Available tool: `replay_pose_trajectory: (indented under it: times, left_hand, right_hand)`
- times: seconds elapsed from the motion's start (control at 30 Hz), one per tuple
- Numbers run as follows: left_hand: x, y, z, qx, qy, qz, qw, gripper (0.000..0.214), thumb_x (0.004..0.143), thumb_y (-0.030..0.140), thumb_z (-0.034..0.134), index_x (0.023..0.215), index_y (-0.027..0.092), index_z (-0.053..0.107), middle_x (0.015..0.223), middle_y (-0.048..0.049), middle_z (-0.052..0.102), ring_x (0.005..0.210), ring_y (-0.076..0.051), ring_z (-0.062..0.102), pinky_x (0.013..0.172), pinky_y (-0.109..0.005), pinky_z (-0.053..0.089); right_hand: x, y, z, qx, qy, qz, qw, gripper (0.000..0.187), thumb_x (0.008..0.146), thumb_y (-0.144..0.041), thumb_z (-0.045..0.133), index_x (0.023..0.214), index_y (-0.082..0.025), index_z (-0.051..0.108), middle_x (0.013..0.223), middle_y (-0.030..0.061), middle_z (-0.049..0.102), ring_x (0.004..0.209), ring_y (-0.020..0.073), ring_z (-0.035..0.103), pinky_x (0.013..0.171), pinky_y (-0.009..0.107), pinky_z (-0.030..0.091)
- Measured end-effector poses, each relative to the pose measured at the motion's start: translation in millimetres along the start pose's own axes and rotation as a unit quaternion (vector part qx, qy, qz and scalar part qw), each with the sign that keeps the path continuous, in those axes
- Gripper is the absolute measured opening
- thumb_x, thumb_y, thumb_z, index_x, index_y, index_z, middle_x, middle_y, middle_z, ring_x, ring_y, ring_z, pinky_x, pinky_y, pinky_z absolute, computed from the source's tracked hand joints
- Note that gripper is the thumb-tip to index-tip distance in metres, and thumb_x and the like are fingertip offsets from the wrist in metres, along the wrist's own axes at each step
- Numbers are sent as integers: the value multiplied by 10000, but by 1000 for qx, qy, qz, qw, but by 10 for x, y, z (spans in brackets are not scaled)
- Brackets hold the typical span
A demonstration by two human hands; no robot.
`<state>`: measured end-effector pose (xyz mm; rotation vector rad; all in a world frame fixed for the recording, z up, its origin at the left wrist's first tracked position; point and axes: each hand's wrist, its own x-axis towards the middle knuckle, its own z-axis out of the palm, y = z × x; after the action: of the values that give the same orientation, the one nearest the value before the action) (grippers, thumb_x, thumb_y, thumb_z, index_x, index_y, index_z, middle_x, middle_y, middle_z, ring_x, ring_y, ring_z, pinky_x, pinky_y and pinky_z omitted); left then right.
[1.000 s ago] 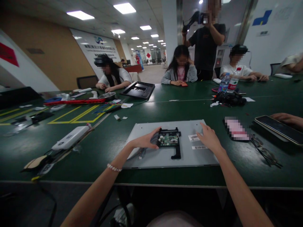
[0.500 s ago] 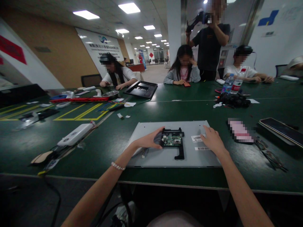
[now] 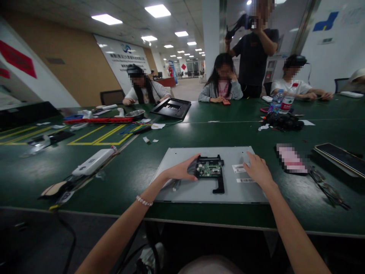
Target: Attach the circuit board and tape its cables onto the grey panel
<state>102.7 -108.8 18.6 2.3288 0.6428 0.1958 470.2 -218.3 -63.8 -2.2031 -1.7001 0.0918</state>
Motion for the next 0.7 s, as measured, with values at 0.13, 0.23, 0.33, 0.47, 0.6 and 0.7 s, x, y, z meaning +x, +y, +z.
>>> replay_pose_trajectory:
  times: [0.13, 0.23, 0.33, 0.47, 0.6, 0.7]
  left_hand:
    - [-4, 30, 7, 13, -8, 3, 1000, 1118, 667, 466, 732, 1512, 138, 77, 1560, -153, 134, 1418, -291, 192, 1173, -411, 142]
    - [-13, 40, -57, 31, -8, 10, 999, 1131, 661, 489, 739, 1509, 124, 86, 1563, -158, 114, 1426, -290, 164, 1174, -395, 147]
    - [-11, -53, -260, 74, 23, -2, 997, 973, 749, 528, 652, 1503, 176, 149, 1566, -115, 138, 1427, -259, 175, 1171, -372, 159]
    - [38, -407, -692, 191, 170, -126, 958, 629, 893, 474, 453, 1415, 137, 353, 1481, -113, 366, 1359, -235, 339, 1129, -344, 246]
    - [71, -810, -1066, 316, 257, -296, 864, 459, 921, 336, 406, 1308, 94, 458, 1345, -153, 510, 1247, -234, 470, 1029, -320, 371]
    - [65, -1019, -1223, 337, 282, -353, 826, 425, 921, 300, 388, 1264, 68, 481, 1285, -208, 529, 1190, -280, 515, 958, -370, 428]
  right_hand:
    - [-12, -9, 10, -4, 12, -6, 1000, 607, 894, -433, 412, 1430, -160, 334, 1370, 166, 481, 1235, 332, 471, 975, 490, 393]
    - [-27, -38, 5, -7, 20, -6, 1000, 609, 891, -421, 416, 1430, -152, 333, 1382, 176, 458, 1245, 338, 459, 979, 483, 394]
    - [-42, -76, 4, -20, 29, -1, 999, 604, 884, -410, 426, 1421, -145, 350, 1398, 190, 428, 1285, 355, 406, 986, 496, 388]
    - [-58, -122, 31, -41, 48, -11, 998, 577, 890, -411, 412, 1402, -146, 387, 1397, 180, 431, 1330, 369, 330, 1017, 534, 355]
    - [-73, -174, 79, -44, 48, -32, 997, 585, 907, -435, 382, 1414, -145, 375, 1412, 168, 421, 1346, 362, 310, 1053, 529, 327]
    - [-94, -217, 107, -52, 33, -51, 997, 590, 922, -454, 357, 1432, -158, 347, 1448, 165, 380, 1365, 358, 285, 1062, 527, 320]
